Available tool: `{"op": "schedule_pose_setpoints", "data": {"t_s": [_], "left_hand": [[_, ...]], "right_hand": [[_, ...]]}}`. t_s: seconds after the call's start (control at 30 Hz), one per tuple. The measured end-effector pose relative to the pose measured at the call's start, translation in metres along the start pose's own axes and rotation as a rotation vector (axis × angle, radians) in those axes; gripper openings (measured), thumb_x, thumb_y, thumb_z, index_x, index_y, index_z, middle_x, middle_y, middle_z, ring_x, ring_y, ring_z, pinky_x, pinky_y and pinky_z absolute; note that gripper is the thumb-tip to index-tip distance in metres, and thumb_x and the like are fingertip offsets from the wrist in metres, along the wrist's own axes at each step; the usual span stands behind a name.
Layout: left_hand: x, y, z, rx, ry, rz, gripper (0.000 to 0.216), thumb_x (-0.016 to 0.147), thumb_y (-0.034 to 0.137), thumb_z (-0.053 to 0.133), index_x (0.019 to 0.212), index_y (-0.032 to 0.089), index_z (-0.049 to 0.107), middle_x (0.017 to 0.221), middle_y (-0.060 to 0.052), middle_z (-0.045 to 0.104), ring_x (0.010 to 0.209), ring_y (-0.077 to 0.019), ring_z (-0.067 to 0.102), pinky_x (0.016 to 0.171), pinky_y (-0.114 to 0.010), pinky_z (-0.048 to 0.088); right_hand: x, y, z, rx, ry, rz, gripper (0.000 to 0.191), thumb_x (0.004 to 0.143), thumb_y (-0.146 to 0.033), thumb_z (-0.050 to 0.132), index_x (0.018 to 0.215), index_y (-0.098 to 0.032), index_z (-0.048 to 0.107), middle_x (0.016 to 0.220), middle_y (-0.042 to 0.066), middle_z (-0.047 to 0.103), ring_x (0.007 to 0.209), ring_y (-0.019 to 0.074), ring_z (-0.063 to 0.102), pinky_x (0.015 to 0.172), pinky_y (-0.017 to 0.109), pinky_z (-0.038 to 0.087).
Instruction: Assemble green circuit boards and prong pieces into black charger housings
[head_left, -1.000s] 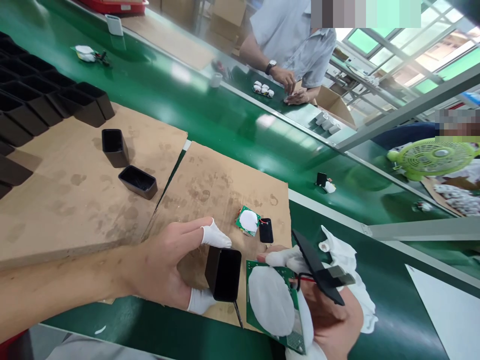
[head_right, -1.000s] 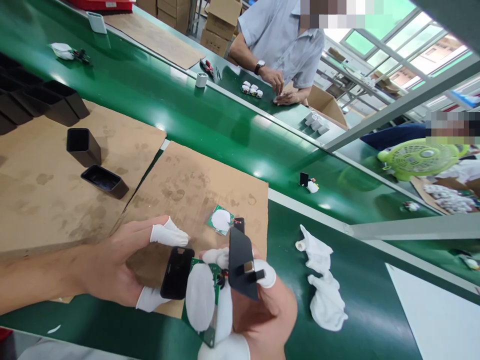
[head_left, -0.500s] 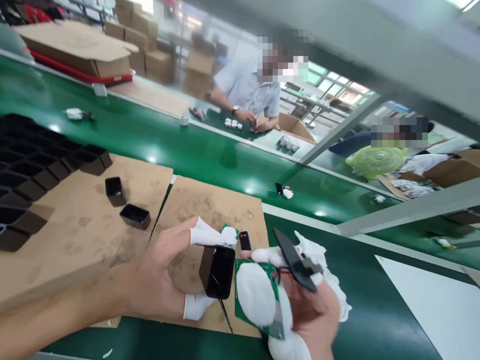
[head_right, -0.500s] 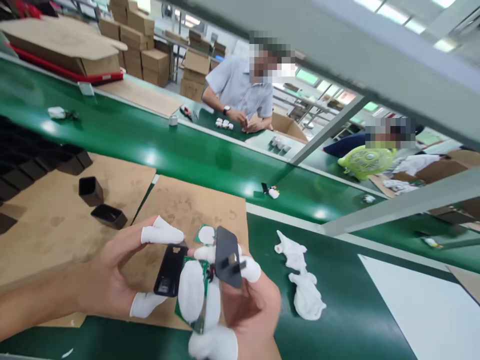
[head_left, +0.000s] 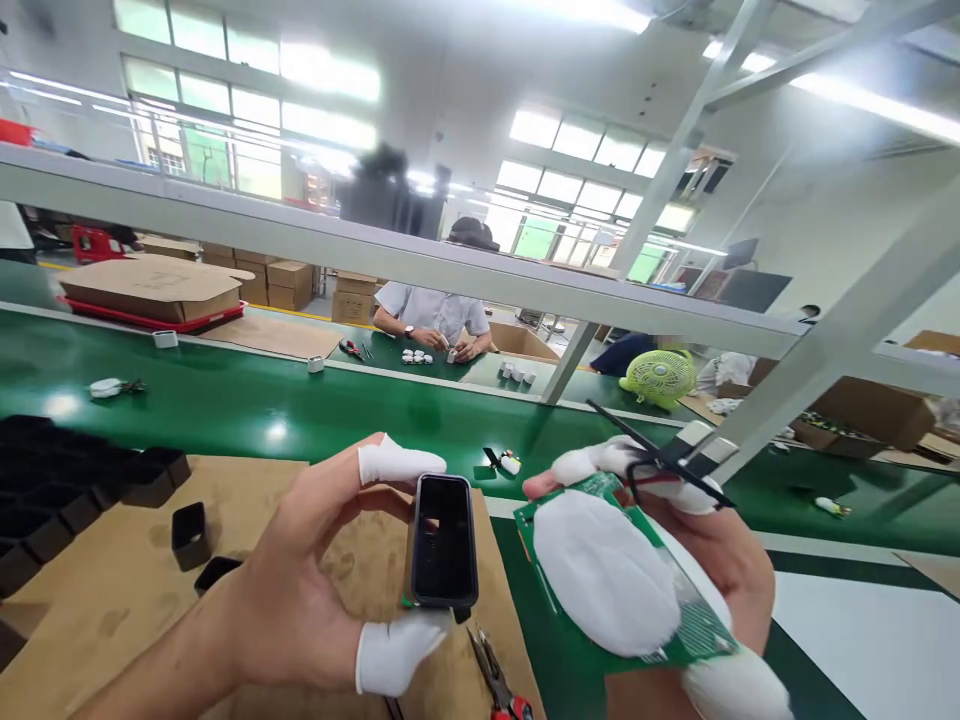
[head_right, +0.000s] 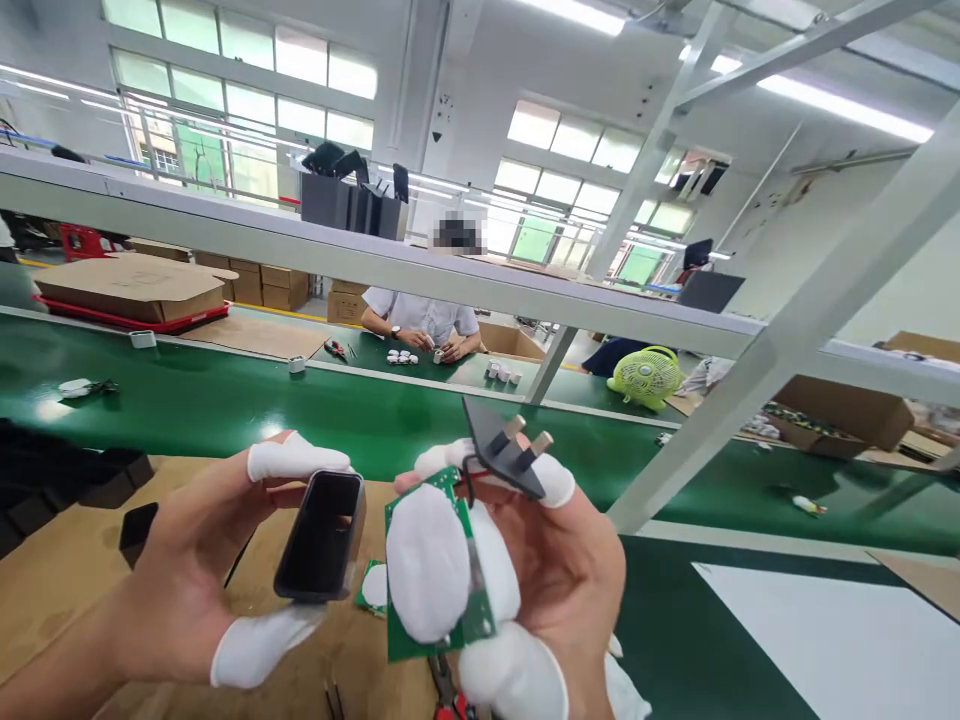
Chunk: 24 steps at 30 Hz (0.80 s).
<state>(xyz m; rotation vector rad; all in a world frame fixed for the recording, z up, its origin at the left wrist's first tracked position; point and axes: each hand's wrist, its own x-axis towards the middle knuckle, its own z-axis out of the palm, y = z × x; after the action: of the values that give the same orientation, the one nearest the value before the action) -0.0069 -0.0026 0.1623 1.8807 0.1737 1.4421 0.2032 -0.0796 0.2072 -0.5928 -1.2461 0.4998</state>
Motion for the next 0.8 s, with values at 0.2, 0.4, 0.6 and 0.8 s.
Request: {"op": "schedule_pose_setpoints", "data": {"t_s": [0.2, 0.4, 0.6, 0.8], "left_hand": [[-0.011, -0.009, -0.001, 0.042, 0.051, -0.097, 0.091, 0.072, 0.013, 0.098, 0.152, 0.043, 0.068, 0.133, 0.0, 0.079, 0.111, -0.0195, 0.083, 0.11, -0.024, 0.066], [-0.006, -0.004, 0.005, -0.077, 0.078, -0.197, 0.087, 0.069, 0.012, 0.1, 0.143, 0.052, 0.077, 0.118, 0.006, 0.085, 0.097, -0.0165, 0.085, 0.097, -0.02, 0.07], [-0.001, 0.0, 0.006, -0.194, 0.144, -0.305, 0.071, 0.068, 0.012, 0.104, 0.131, 0.039, 0.086, 0.113, -0.001, 0.089, 0.095, -0.023, 0.088, 0.085, -0.023, 0.074], [-0.002, 0.005, 0.005, -0.128, 0.103, -0.301, 0.067, 0.071, 0.013, 0.101, 0.13, 0.037, 0.082, 0.11, 0.001, 0.086, 0.096, -0.0217, 0.086, 0.09, -0.026, 0.074]], "right_hand": [[0.016, -0.001, -0.004, 0.028, 0.005, 0.134, 0.049, 0.08, -0.054, 0.105, 0.12, -0.03, 0.09, 0.111, 0.01, 0.091, 0.097, 0.0337, 0.091, 0.085, 0.041, 0.078], [0.012, -0.001, -0.001, 0.01, 0.033, 0.247, 0.042, 0.089, -0.051, 0.099, 0.124, -0.031, 0.086, 0.118, 0.013, 0.09, 0.099, 0.0387, 0.09, 0.088, 0.053, 0.077], [0.012, -0.001, 0.008, 0.013, 0.013, 0.339, 0.046, 0.087, -0.054, 0.099, 0.121, -0.027, 0.084, 0.105, 0.014, 0.089, 0.104, 0.0409, 0.087, 0.095, 0.058, 0.074], [0.008, 0.0, 0.008, 0.103, 0.015, 0.318, 0.046, 0.082, -0.053, 0.102, 0.119, -0.031, 0.086, 0.117, 0.012, 0.089, 0.097, 0.0382, 0.089, 0.084, 0.054, 0.077]]}}
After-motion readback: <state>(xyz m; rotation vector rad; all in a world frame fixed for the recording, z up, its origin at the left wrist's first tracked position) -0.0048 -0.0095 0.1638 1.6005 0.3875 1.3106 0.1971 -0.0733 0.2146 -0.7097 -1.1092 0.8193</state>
